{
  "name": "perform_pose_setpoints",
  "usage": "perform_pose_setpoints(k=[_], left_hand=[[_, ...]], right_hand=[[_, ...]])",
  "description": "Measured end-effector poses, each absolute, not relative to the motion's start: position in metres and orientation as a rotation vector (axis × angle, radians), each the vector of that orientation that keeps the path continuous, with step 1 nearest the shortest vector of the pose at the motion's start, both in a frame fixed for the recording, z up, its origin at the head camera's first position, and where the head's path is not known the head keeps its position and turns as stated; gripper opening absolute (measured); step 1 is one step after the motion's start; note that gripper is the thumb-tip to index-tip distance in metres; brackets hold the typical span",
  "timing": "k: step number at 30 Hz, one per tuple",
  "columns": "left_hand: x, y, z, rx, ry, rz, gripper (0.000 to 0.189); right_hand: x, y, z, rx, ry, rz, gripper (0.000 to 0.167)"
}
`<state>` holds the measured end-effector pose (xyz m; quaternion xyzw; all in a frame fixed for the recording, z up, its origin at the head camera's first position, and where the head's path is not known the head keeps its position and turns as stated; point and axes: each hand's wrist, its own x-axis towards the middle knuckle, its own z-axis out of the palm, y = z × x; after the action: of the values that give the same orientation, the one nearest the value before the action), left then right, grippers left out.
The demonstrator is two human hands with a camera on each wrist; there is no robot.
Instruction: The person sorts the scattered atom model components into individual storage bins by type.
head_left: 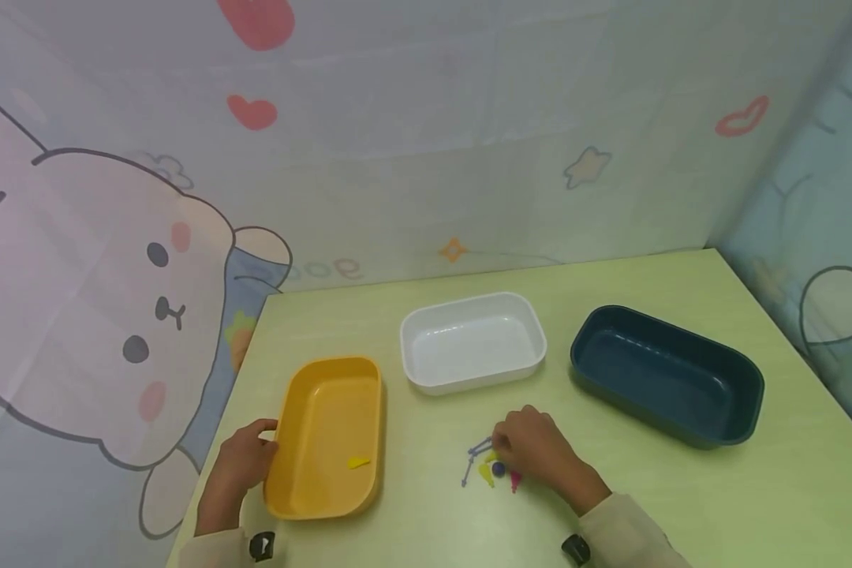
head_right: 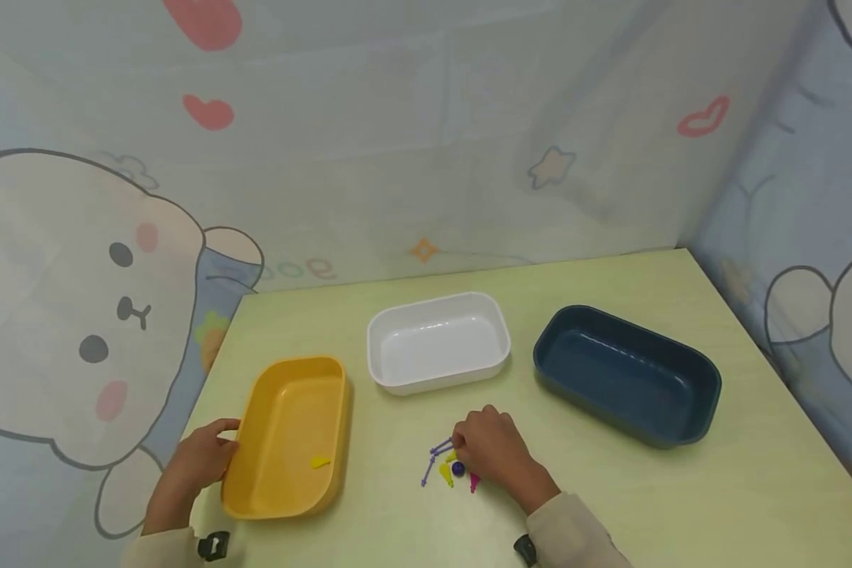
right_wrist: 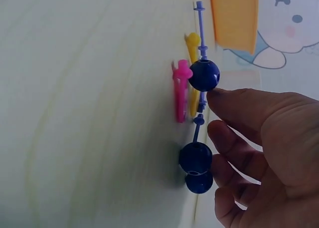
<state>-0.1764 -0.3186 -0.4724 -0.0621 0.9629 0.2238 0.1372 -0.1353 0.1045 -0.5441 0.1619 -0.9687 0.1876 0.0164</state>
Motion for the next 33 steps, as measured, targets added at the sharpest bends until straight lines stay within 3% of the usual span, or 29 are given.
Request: perform_pose_setpoints(k=[9, 33], left_hand=[[-0.1735, -0.3173, -0.4721, -0.173, 2.786, 0.654, 0.040], [-0.1781, -0.3197, -0.4751, -0.194, 2.772, 0.663, 0.042]], right_hand=[[-0.1348, 0.1018, -0.5489, 0.517, -3.048, 0.518, 0.008], [-0.1403, 0.1027, -0.5510, 0.492, -3.064, 0.622, 0.019]])
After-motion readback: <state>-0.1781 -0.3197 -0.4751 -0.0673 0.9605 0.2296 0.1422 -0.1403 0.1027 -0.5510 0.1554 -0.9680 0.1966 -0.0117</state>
